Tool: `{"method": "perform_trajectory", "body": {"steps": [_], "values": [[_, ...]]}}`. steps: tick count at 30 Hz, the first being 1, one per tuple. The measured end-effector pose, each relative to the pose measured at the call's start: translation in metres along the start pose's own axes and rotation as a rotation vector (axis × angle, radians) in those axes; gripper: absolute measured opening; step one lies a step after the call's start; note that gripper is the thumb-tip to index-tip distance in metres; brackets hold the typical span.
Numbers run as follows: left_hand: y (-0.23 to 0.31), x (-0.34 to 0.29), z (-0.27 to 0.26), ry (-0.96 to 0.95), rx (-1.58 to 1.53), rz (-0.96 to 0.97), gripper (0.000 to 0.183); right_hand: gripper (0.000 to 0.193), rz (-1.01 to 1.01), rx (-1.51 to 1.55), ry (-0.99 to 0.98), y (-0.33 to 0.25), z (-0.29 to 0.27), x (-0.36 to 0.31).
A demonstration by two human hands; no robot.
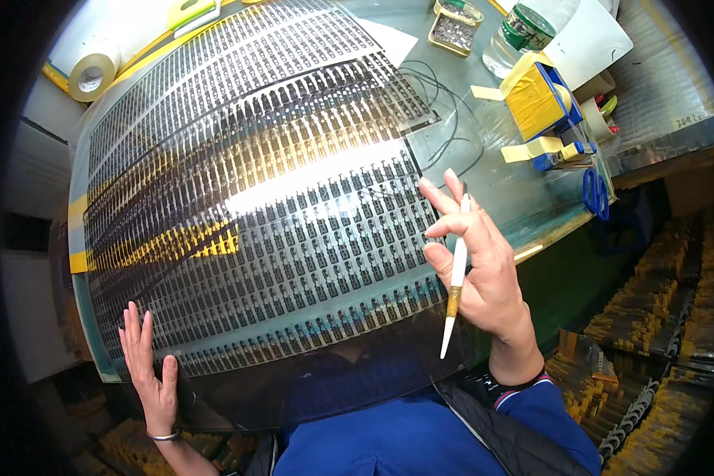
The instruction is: The recorder uses a pen to mark specific positions or components on a large transparent sheet containing small metal patterns.
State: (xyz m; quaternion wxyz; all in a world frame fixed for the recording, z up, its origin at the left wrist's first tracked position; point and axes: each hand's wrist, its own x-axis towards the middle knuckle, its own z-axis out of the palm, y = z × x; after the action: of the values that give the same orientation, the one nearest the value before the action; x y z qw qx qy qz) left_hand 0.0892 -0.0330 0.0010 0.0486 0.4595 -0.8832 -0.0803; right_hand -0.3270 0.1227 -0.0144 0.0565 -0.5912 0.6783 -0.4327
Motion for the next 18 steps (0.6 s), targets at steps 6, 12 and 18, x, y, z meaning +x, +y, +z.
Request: {"method": "perform_trajectory", "body": {"steps": [6,12,18], "values": [[0.000,0.000,0.000,0.013,0.005,0.016,0.061,0.022,-0.064,-0.109,-0.120,-0.004,0.000,0.004],[0.001,0.001,0.000,0.021,0.003,0.020,0.060,0.021,-0.143,-0.013,-0.423,-0.019,-0.015,0.014],[0.004,0.000,-0.002,0.004,0.008,0.003,0.061,0.035,0.080,1.195,-0.379,-0.011,-0.018,0.003]]}}
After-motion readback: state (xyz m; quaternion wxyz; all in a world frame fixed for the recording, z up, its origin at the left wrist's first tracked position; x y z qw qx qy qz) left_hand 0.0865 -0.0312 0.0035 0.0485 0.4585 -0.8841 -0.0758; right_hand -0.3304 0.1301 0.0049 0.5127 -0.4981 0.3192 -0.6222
